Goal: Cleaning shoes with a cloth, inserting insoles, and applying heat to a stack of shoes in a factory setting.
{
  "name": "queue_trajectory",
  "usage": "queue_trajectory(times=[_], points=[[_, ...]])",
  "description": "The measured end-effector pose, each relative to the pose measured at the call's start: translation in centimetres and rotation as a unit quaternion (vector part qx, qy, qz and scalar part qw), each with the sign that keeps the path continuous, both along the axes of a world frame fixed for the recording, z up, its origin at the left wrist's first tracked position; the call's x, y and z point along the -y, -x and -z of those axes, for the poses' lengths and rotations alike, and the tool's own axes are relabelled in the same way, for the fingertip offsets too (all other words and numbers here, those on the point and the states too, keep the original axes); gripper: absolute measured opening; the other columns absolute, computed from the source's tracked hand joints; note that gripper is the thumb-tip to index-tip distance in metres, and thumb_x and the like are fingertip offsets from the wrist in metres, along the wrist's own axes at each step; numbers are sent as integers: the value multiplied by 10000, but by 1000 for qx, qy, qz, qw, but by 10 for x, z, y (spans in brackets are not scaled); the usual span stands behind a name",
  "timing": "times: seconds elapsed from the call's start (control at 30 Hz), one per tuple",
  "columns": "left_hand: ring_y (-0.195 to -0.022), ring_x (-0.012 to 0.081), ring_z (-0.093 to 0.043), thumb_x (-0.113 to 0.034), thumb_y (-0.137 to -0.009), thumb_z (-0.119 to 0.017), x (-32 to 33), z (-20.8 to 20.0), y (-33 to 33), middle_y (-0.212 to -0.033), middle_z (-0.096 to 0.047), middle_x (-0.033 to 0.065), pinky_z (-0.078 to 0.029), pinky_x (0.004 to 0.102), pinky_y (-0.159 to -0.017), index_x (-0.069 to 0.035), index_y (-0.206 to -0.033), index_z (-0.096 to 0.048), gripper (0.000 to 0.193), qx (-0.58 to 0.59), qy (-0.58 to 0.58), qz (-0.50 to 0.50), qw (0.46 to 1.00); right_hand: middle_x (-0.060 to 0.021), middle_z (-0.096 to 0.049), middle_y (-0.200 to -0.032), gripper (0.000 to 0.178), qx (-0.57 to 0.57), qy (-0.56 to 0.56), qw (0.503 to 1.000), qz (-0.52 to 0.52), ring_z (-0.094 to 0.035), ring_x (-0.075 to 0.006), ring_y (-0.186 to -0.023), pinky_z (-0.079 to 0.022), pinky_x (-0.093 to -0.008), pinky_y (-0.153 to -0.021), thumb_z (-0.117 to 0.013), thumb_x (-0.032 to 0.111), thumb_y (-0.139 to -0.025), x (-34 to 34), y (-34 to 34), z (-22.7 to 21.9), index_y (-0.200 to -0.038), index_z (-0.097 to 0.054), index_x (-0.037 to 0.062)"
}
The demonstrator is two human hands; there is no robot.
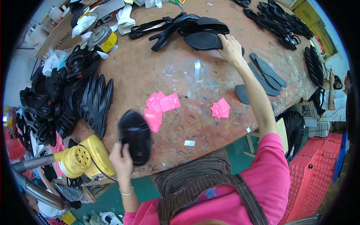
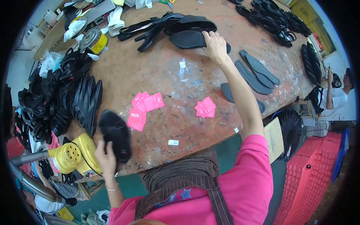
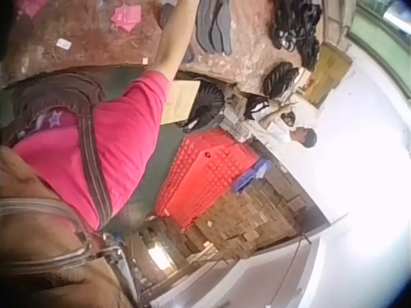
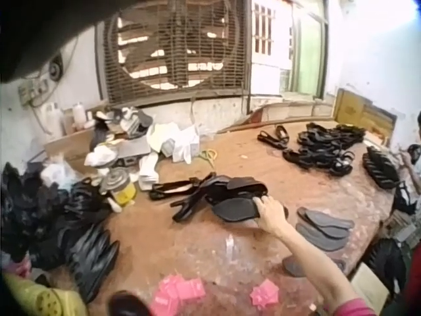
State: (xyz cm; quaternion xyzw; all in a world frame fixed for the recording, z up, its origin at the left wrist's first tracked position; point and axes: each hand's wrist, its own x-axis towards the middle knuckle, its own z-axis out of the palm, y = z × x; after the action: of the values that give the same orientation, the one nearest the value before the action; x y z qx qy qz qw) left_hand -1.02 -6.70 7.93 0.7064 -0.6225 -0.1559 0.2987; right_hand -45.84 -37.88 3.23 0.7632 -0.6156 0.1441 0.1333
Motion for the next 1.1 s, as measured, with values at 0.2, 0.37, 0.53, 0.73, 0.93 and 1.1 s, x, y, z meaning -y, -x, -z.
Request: queue_trajectory(times=[0.2,0.37,0.53,0.73,0.93,1.1], points=[[-881,450,-592,-23,-903,-598,-49,30,-88,-903,-604,257,-464,466,-806,41,-1102,-576,210,154,-80,-26,984,-178,-685,-1066,571,599,-352,719,1,-687,-291,-903,-554,-403,-809,-724,307,-839,-116,-61,-41,-1283,-545,-5],[-1148,478,-533,34,-874,-571,-47,20,-78,-1214,-587,296,-425,454,-964,26,-1272,-511,402,59,-207,-51,975,-134,-667,-1156,441,850,-506,85,-117,-654,-193,-995,-532,-362,-873,-622,276,-953,-219,-124,-20,-1267,-568,-29],[-1151,465,-557,48,-876,-536,-72,54,-110,-1206,-586,333,-431,427,-972,42,-1387,-444,519,139,-145,-84,976,-66,-668,-1191,321,654,-397,640,-71,-614,-177,-1086,-473,-313,-943,-618,170,-952,-241,-120,19,-1237,-630,23],[-1109,426,-594,3,-884,-569,-72,0,-58,-1225,-610,270,-457,448,-939,6,-1318,-532,435,151,-180,-278,932,-229,-584,-1259,525,63,-23,984,164,-542,-393,-1189,-445,-446,-997,-654,14,-677,-228,55,12,-1198,-608,52],[-843,233,-665,-238,-889,-696,-51,17,51,-1012,-686,133,-525,324,-737,-14,-1181,-643,372,-69,-59,-41,995,-230,-527,-1330,643,14,-181,968,176,-518,-385,-1222,-459,-450,-999,-588,64,-779,-250,103,44,-1410,-472,114],[-850,359,-666,-142,-841,-674,-8,53,87,-1019,-676,189,-525,411,-799,-2,-1208,-623,397,-50,-127,19,990,-295,-653,-812,573,46,-35,987,149,-644,-454,-743,-526,-509,-727,-511,19,-832,-242,104,23,-1400,-456,77]])
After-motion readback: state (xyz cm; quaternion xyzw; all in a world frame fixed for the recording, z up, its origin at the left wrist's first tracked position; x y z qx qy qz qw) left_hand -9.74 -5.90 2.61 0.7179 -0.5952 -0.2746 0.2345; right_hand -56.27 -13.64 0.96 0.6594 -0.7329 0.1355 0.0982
